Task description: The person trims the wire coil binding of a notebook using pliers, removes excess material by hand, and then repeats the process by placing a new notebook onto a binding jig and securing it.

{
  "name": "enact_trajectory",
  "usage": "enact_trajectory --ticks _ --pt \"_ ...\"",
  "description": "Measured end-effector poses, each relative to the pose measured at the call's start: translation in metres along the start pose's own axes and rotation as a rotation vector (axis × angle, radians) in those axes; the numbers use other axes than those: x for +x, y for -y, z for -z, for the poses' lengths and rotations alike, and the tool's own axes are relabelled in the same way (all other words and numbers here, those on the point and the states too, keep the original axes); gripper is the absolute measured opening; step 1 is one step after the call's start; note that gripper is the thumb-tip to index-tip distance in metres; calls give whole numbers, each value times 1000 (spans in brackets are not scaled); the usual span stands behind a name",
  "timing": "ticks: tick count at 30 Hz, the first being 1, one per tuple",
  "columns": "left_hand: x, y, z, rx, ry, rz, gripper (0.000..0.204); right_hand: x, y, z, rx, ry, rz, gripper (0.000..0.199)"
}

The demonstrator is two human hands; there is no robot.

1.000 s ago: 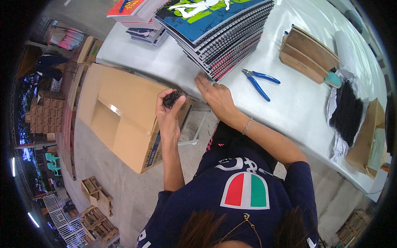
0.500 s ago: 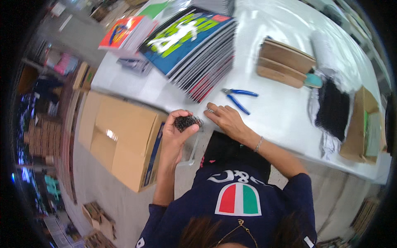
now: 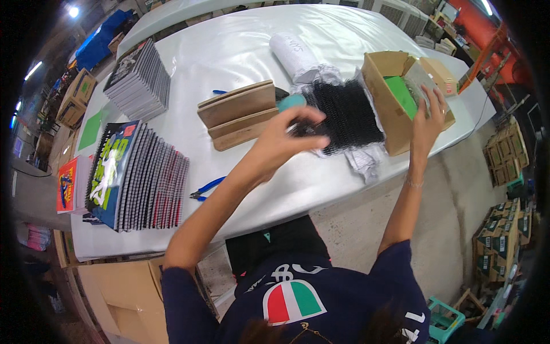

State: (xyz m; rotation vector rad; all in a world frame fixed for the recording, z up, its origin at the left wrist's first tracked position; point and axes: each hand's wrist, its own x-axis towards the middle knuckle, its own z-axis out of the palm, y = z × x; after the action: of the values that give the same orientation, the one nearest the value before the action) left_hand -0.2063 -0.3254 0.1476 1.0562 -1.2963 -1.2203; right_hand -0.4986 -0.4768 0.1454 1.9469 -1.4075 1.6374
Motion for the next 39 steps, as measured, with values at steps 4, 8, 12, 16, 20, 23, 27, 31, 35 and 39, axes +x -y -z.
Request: enact_trajectory --ticks 4,8,12,16,20,23,27,31,35,39 --pt "126 -20 -84 -167 139 -179 48 -35 -19 23 229 -40 -288 23" --pt "208 -46 -151 -121 30 -90 76 -74 -14 28 149 -127 -368 19" --pt "220 -28 -144 301 -52 -249 79 -128 4 31 187 -24 -402 18" --pt "182 8 -117 337 -155 -411 73 -165 76 10 402 338 -405 16" --pt "86 -10 -116 117 -150 -559 52 -190 147 -37 611 761 70 18" --pt "3 -25 -75 112 -113 -625 36 -218 225 -59 754 967 138 41" --pt "-94 -57 -3 343 -397 -796 20 -240 281 -67 653 1044 354 72" --pt "-207 -81 71 951 -1058 -749 28 -272 289 -86 515 1046 444 60" --pt "-282 -75 114 1130 -1283 -427 43 -260 299 -75 566 1068 316 48" --pt "-290 -49 137 1178 -1229 -391 39 -231 329 -49 982 979 115 50"
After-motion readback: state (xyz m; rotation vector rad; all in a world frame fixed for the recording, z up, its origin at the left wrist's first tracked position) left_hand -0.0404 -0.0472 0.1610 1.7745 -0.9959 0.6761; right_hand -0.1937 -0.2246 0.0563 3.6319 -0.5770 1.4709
